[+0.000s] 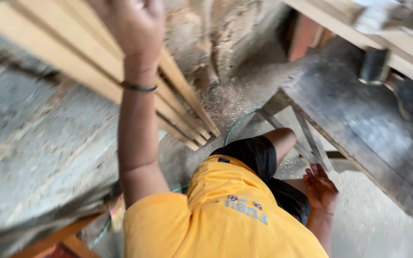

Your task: The person applies a finish to a wooden plank using a brush, then wipes the plank with a cloth. They then use a chisel to carve or smooth the surface of the plank.

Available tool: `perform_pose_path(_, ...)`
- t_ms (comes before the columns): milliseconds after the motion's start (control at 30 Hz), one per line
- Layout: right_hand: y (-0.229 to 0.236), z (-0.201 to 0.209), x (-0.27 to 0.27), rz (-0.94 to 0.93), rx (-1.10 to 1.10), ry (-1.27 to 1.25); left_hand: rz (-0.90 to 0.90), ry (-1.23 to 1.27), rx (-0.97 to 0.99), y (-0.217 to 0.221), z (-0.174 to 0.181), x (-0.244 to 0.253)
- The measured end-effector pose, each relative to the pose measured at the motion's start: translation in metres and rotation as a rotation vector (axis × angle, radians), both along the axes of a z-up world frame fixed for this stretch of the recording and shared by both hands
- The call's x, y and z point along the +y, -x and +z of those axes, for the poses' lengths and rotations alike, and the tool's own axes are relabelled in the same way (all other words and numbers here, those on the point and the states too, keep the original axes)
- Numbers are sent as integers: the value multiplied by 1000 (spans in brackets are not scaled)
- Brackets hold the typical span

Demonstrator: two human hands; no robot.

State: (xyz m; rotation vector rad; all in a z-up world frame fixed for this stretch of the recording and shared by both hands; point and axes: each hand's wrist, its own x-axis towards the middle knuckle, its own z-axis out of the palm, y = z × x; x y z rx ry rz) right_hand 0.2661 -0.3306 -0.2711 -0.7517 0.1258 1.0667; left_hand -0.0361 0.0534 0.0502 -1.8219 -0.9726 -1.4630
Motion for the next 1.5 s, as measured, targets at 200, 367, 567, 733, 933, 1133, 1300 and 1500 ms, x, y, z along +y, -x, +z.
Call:
perform_pose_path(200,23,29,-7,-71,-44,133,-393,292,17,-81,10,-16)
perform_pose_path(367,24,17,-27,-190,-14,167,-823,483,101,-187,-40,-11)
perform_pose_path(567,26,9,-45,-312,11,149,-1040,945,315,-332,-89,-20)
perform_pose_path(733,26,-16,-64,-390,28,163,-694,880,591,-444,-89,-21)
perform_pose_path(933,22,-21,-80,-478,122,278,-802,1300,1059,-480,-72,-30)
perform_pose_path(1133,9,-6,-77,-518,220,359,-923,1012,1185,-482,-92,-20)
perform_pose_path(1300,6,19,-67,-575,236,359,-1076,804,1059,-473,-91,-29)
perform_pose_path(1500,23,14,-82,-564,231,376,-1074,794,1021,-479,-98,-21)
